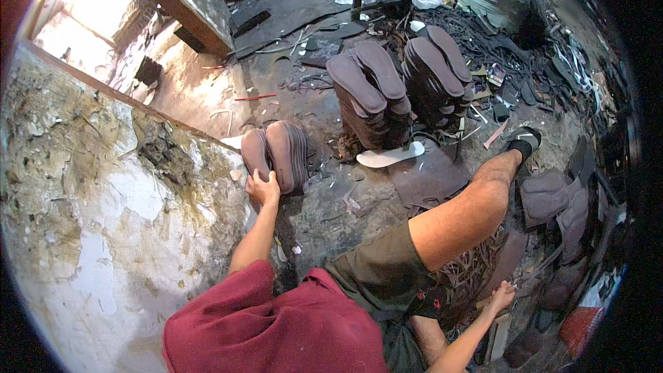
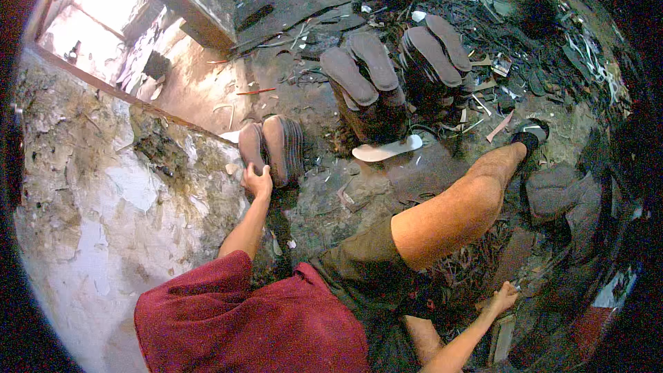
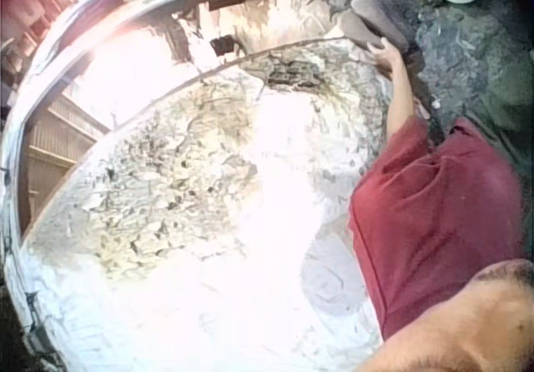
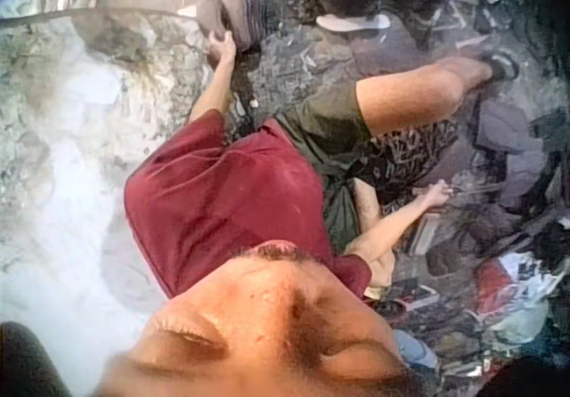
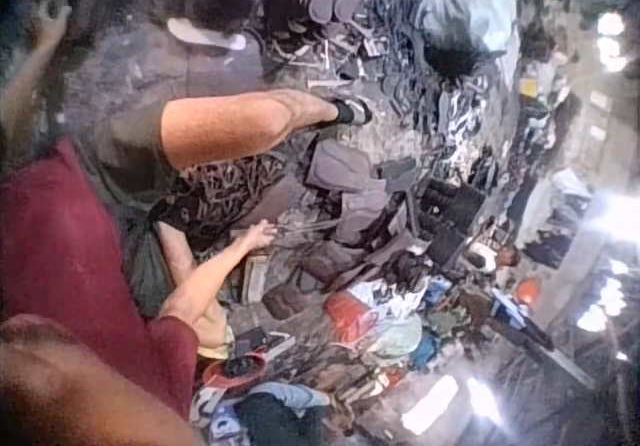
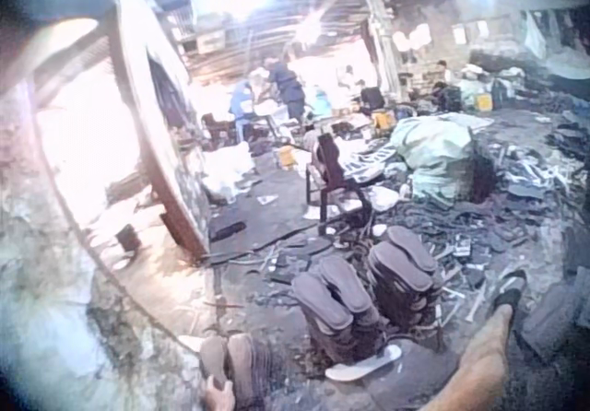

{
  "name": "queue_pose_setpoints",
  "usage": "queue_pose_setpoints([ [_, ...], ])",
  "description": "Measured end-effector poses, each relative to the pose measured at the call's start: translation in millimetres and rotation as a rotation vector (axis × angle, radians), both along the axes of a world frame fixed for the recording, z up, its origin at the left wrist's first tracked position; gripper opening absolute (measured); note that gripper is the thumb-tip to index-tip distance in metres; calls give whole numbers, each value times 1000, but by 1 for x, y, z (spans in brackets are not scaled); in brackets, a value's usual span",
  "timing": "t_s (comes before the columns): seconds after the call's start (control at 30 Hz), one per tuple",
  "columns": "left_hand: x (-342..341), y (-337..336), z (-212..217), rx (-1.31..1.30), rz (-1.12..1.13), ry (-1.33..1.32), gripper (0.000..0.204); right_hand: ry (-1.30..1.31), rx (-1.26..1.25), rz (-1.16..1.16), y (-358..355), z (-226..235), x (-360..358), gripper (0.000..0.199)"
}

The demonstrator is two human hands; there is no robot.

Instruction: The person sits on the floor and uses a knife to cut and trim rubber shoe soles. They repeatedly pick up soles, slice along edges, and place trimmed pieces aside.

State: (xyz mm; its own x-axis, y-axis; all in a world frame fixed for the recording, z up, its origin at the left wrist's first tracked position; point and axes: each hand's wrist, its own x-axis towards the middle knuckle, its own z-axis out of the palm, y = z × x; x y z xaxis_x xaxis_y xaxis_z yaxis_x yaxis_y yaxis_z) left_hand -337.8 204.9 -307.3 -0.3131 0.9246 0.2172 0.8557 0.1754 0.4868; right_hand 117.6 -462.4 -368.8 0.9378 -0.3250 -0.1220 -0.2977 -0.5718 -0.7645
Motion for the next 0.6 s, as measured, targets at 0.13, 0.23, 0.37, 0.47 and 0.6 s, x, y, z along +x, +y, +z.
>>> queue_pose_setpoints([
  [0.13,-5,-12,5,150,-36,362,47,113,-321,293,34,9,-39,50],
  [0.23,71,-48,72,348,-390,45,42,168,-657,119,85,80,-57,52],
  [0.37,186,-119,172,344,-1050,-541,39,-10,-56,189,81,143,-55,60],
  [0.47,240,-194,245,-280,-1405,-1452,82,318,845,490,157,288,-115,54],
  [0.6,288,-241,291,-1050,-1371,-1088,112,103,1197,275,144,285,-186,48],
])
